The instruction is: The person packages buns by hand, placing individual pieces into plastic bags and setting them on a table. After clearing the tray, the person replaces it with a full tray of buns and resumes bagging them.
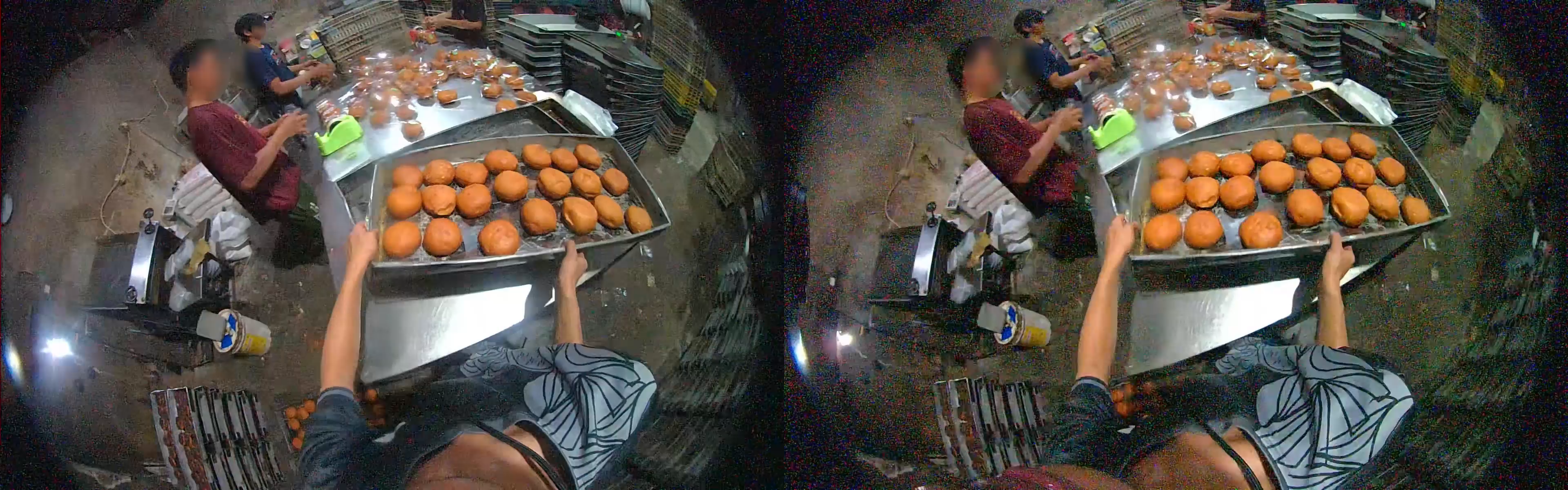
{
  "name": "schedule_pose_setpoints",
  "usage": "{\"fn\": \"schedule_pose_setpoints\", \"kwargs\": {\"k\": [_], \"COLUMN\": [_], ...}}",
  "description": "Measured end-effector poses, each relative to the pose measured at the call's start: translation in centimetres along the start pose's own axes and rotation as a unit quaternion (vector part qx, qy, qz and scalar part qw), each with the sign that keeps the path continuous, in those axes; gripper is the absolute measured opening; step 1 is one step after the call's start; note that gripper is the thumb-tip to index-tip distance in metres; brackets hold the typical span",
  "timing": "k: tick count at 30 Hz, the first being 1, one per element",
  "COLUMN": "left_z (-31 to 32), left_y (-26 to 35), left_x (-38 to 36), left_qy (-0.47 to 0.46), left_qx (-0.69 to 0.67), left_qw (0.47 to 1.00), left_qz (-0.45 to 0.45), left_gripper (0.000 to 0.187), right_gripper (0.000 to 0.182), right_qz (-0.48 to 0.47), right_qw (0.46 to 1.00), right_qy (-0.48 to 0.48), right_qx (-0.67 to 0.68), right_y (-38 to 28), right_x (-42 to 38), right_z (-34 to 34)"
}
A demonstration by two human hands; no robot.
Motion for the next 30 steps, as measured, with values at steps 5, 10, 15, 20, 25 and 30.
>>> {"fn": "schedule_pose_setpoints", "kwargs": {"k": [5, 10, 15, 20, 25, 30], "left_z": [4.0, 4.0, -2.3, -4.4, 1.1, 14.0], "left_y": [-4.1, -5.0, -3.7, -11.8, -16.7, -16.5], "left_x": [-0.9, -2.5, -12.5, -27.5, -43.8, -50.4], "left_qy": [0.025, 0.096, 0.192, 0.2, 0.325, 0.178], "left_qx": [0.051, 0.051, -0.038, -0.404, -0.551, -0.569], "left_qw": [0.998, 0.993, 0.976, 0.889, 0.744, 0.792], "left_qz": [0.007, -0.042, 0.095, -0.084, -0.19, -0.133], "left_gripper": [0.032, 0.032, 0.031, 0.023, 0.023, 0.026], "right_gripper": [0.042, 0.067, 0.087, 0.082, 0.087, 0.086], "right_qz": [-0.015, -0.034, -0.035, -0.107, -0.151, -0.135], "right_qw": [0.999, 0.992, 0.987, 0.986, 0.983, 0.982], "right_qy": [0.009, -0.114, -0.085, -0.06, -0.078, -0.115], "right_qx": [0.039, 0.045, -0.134, -0.114, -0.075, -0.063], "right_y": [6.8, 9.3, 7.1, 6.8, 7.1, 7.6], "right_x": [4.0, 7.2, 6.5, 6.4, 6.9, 7.2], "right_z": [4.2, 11.5, 11.4, 13.6, 15.3, 15.9]}}
Point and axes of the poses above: each hand's wrist, its own x-axis towards the middle knuckle, its own z-axis out of the palm, y = z × x, the point moved 8 cm from there along x, towards the middle knuckle, and after that the axes turned 13 degrees about -x, right-handed, at the moved point
